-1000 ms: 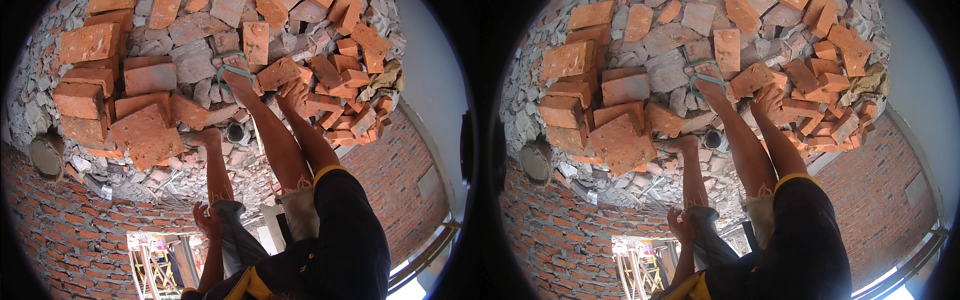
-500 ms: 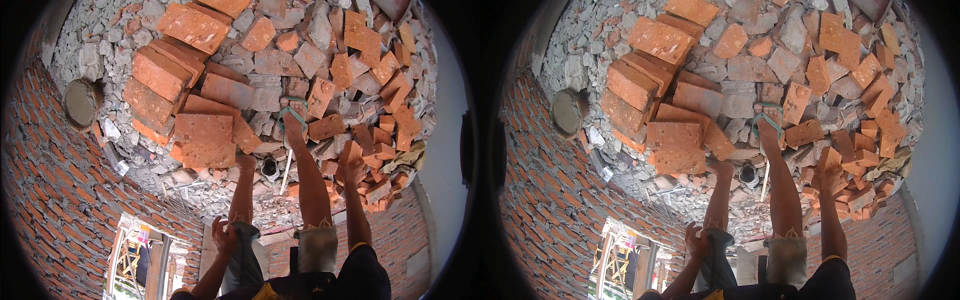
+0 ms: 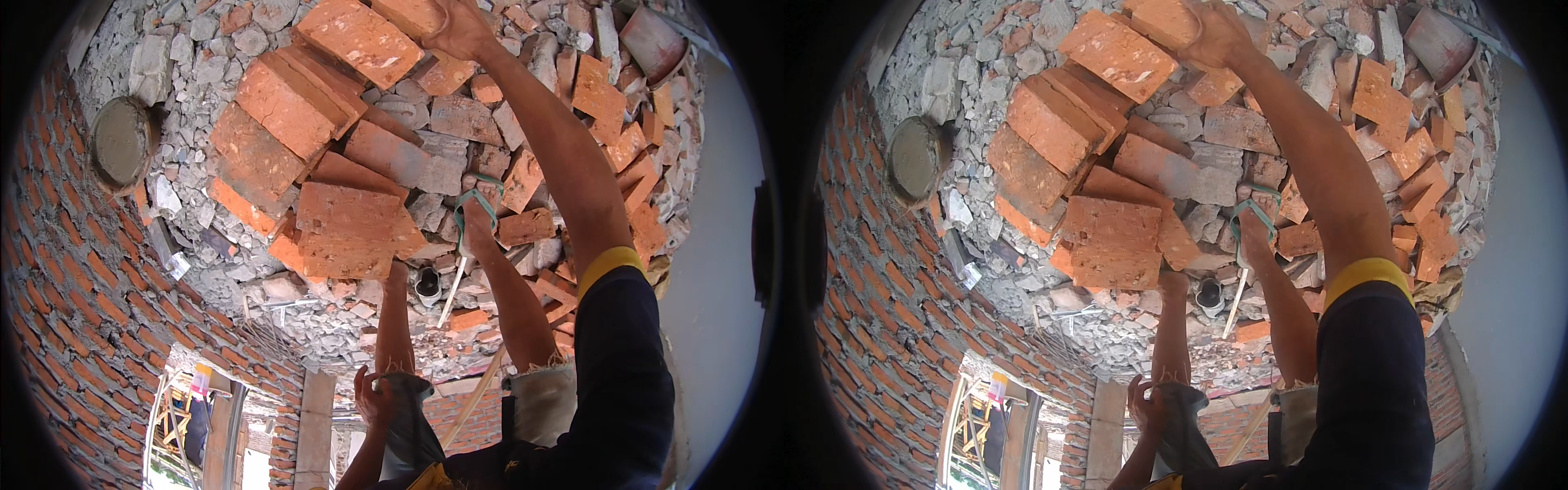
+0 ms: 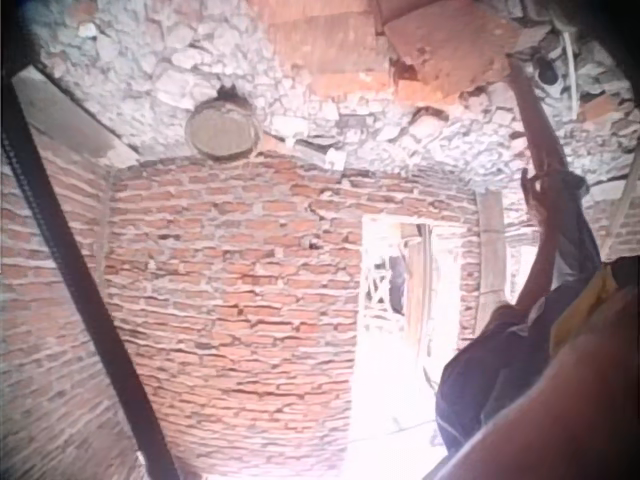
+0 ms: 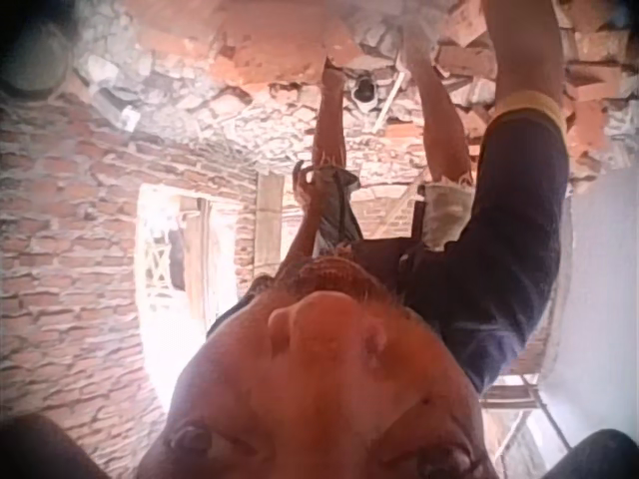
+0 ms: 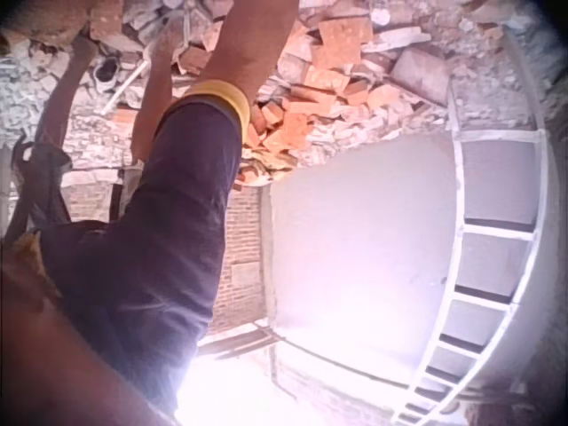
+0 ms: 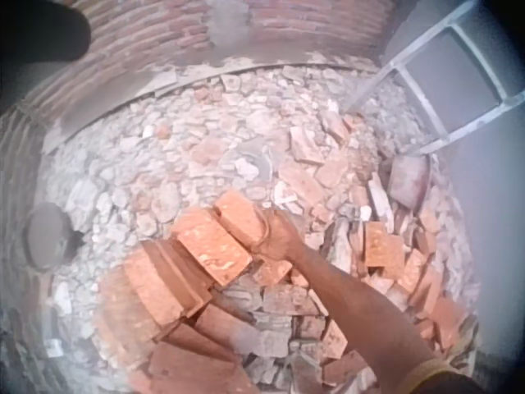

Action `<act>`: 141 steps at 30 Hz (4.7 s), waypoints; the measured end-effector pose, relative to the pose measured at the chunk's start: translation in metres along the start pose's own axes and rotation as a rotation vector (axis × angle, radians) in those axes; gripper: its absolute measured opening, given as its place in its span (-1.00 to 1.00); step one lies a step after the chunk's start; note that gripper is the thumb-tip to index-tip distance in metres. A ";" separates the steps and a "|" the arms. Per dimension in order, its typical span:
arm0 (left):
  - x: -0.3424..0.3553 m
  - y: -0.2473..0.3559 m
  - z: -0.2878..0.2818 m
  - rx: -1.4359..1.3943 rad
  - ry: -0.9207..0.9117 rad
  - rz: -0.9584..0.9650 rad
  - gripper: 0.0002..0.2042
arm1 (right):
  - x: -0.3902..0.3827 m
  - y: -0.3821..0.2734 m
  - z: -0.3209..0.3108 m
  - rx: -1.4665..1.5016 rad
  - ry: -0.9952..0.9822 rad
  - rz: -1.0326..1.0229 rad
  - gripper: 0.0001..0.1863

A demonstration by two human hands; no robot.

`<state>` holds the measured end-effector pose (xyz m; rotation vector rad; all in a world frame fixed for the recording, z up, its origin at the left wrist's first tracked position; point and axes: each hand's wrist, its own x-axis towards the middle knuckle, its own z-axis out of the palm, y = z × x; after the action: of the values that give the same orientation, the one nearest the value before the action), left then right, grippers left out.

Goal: The person sits on the floor and sorts red bricks from a pile of rubble, stacking them into neat rows. The person repeatedly picks up bricks and places them in an organized pile.

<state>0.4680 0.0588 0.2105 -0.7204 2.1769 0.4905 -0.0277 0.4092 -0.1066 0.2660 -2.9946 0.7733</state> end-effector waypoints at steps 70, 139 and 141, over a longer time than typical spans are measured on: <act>0.022 0.022 -0.029 0.230 -0.057 0.225 -0.85 | -0.119 -0.018 -0.026 0.263 0.133 0.354 -0.43; 0.014 -0.026 -0.004 0.057 0.043 0.140 -0.84 | 0.012 -0.065 0.001 0.041 -0.203 0.459 -0.48; 0.015 -0.026 -0.006 0.152 0.050 0.132 -0.85 | 0.012 -0.067 -0.011 0.326 -0.335 0.553 -0.38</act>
<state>0.4731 0.0307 0.1995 -0.5147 2.2897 0.3727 -0.0276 0.3547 -0.0640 -0.5040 -3.2698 1.3899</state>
